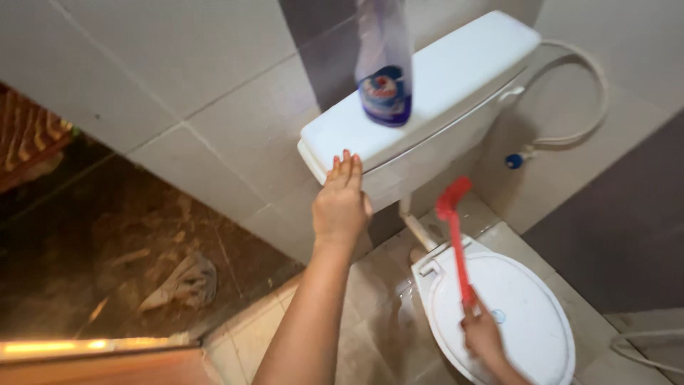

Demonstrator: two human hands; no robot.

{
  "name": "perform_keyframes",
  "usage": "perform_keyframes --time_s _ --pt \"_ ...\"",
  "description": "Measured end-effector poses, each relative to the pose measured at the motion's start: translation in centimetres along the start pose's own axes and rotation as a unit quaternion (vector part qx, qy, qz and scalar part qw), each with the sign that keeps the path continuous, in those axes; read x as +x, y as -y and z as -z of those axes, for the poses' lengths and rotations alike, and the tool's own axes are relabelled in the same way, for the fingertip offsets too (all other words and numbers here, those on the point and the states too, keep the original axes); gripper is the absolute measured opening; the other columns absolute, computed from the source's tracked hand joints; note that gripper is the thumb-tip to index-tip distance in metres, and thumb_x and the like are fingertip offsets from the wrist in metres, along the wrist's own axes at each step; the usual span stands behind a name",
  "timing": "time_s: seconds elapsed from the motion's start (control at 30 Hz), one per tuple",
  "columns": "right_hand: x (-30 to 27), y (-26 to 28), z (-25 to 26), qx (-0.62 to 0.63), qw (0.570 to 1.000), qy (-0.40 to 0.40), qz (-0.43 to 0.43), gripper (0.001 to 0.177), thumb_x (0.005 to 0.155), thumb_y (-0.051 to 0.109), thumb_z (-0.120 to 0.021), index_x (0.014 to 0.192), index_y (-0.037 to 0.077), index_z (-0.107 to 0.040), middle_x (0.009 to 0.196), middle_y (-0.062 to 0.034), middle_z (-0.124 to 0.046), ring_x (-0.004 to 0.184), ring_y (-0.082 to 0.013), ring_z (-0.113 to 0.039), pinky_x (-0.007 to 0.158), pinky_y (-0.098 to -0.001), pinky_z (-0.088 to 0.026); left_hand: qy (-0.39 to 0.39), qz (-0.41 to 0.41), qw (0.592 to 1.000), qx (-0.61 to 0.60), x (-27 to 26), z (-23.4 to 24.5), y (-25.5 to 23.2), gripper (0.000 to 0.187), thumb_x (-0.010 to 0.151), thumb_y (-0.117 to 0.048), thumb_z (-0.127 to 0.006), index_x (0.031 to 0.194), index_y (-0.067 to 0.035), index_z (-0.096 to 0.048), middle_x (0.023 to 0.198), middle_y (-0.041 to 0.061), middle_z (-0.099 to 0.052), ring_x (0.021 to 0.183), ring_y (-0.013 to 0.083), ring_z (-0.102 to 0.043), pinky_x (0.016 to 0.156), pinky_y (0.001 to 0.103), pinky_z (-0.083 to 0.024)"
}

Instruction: The person sprays a cleaning solution onto the toilet seat and tank, scrubs the surfaces with a red brush, and rinses the toilet with a handheld bidet sprayer. The person also flushes the toilet and rinses the interior bowl.

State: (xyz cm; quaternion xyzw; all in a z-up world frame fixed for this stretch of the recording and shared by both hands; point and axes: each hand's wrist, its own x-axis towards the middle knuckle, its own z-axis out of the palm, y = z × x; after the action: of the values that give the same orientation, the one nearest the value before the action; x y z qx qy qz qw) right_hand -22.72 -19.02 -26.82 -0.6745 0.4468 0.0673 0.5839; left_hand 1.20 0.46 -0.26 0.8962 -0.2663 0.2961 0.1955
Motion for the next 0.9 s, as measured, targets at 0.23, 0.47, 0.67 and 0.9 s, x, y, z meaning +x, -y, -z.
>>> perform_keyframes --time_s 0.23,0.47,0.67,0.9 --pt "-7.8 8.4 -5.4 0.12 0.99 0.026 0.072 0.048 0.102 0.034 -0.051 0.15 0.025 -0.05 0.056 -0.0053 -0.051 0.039 -0.0165 -0.045 0.036 -0.034 -0.036 0.085 -0.023 0.995 0.047 1.5 0.8 1.2 0.055 0.079 -0.002 -0.062 0.134 -0.005 -0.064 0.144 0.013 -0.059 0.131 0.0251 -0.058 0.109 0.04 -0.044" --pt "-7.2 7.5 -11.2 0.011 0.989 -0.059 0.138 0.051 0.101 0.024 -0.052 0.151 0.021 -0.043 0.083 -0.0175 -0.06 0.07 -0.0298 -0.057 0.059 -0.0443 -0.046 0.183 -0.038 0.982 0.013 3.5 1.4 3.0 0.055 0.08 0.001 -0.054 0.133 -0.012 -0.065 0.146 0.008 -0.058 0.125 0.0262 -0.061 0.099 0.04 -0.05" --pt "-10.9 -0.3 -21.8 -0.006 0.971 -0.113 0.213 0.057 0.097 0.023 -0.062 0.151 0.022 -0.044 0.11 -0.0236 -0.07 0.104 -0.0368 -0.067 0.089 -0.0474 -0.052 0.188 -0.09 0.978 -0.018 4.4 1.5 4.3 0.05 0.081 -0.001 -0.056 0.129 -0.012 -0.068 0.142 0.01 -0.061 0.113 0.0297 -0.067 0.093 0.042 -0.054" --pt "-1.9 9.6 -15.4 -0.003 0.966 -0.192 0.171 0.051 0.099 0.028 -0.057 0.148 0.019 -0.049 0.085 -0.0173 -0.07 0.075 -0.032 -0.069 0.069 -0.044 -0.054 0.172 -0.111 0.977 -0.057 4.6 1.5 5.1 0.048 0.082 -0.002 -0.056 0.126 -0.013 -0.071 0.137 0.009 -0.065 0.111 0.0293 -0.069 0.094 0.042 -0.054"
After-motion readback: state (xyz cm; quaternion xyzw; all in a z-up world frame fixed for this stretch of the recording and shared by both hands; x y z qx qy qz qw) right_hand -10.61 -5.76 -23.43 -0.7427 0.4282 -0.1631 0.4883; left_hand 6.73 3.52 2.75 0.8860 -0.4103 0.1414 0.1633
